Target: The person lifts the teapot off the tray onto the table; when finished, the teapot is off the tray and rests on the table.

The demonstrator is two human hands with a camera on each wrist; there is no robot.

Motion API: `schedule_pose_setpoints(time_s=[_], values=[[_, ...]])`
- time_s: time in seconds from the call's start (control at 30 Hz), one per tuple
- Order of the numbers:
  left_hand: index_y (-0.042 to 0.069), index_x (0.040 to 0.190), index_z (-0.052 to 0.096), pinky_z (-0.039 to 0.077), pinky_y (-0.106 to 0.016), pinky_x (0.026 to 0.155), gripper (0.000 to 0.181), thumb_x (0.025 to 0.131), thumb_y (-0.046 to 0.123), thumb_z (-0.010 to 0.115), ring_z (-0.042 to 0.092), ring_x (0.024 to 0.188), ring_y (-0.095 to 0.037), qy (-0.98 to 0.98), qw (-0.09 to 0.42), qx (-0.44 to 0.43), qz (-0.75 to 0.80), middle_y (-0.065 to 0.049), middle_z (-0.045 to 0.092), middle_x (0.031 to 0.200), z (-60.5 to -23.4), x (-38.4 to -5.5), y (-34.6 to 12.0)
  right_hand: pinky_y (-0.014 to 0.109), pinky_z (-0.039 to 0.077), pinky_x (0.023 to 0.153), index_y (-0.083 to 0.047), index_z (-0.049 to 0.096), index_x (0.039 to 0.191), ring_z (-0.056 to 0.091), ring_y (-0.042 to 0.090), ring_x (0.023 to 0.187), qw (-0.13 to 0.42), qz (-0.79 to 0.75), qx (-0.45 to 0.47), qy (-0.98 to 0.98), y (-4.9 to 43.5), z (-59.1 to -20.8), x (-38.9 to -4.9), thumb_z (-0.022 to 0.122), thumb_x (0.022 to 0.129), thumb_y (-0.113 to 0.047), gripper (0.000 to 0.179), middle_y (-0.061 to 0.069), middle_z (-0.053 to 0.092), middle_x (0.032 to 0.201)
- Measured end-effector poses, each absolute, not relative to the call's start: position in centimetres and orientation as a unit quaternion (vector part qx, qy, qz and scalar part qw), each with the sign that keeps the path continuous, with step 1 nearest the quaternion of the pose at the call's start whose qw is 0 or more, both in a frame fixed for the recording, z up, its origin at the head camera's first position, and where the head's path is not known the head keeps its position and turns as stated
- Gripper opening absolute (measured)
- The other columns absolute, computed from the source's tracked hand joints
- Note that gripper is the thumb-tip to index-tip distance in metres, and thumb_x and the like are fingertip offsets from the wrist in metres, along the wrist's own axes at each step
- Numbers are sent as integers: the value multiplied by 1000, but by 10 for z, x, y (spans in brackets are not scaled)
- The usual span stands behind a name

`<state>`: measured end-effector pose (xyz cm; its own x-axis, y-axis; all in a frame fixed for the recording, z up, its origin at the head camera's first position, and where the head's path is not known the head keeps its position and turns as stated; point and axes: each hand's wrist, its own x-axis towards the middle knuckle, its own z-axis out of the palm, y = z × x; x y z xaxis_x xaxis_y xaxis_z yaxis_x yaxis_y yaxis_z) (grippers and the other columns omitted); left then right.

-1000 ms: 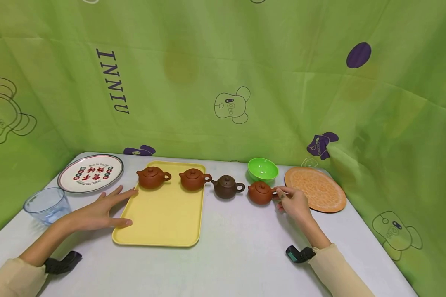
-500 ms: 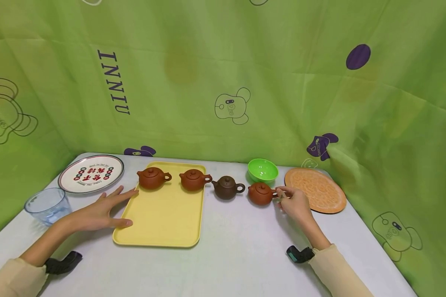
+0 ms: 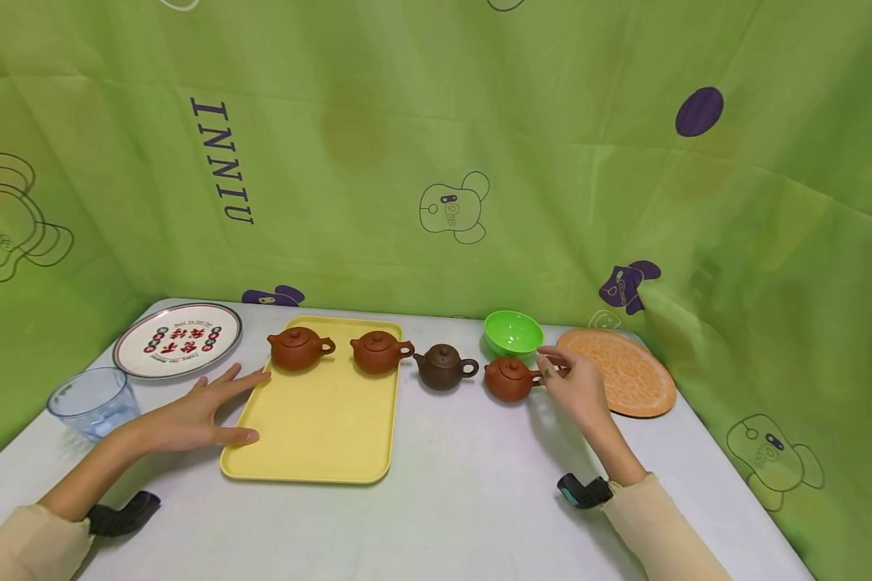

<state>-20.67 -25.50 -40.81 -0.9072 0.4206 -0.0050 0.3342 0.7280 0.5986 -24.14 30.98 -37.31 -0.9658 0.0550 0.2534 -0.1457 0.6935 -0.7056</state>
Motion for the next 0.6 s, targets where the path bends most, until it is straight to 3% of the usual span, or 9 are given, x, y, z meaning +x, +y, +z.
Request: schedule_pose_setpoints(time_s=[0.43, 0.6], values=[[8, 161, 42, -5, -88, 118, 94, 88, 51, 81, 8, 159, -61, 928, 71, 202, 305, -25, 34, 171, -409, -207, -256, 23, 61, 61, 2, 68, 135, 74, 12, 75, 110, 438, 76, -889, 265, -361, -246, 64, 107, -19, 35, 31, 75, 116], [8, 161, 42, -4, -88, 118, 94, 88, 52, 81, 8, 159, -61, 928, 70, 204, 303, -25, 34, 171, -409, -207, -256, 32, 65, 62, 1, 69, 135, 77, 25, 77, 105, 458, 89, -878, 246, -360, -250, 66, 106, -16, 34, 31, 76, 111]])
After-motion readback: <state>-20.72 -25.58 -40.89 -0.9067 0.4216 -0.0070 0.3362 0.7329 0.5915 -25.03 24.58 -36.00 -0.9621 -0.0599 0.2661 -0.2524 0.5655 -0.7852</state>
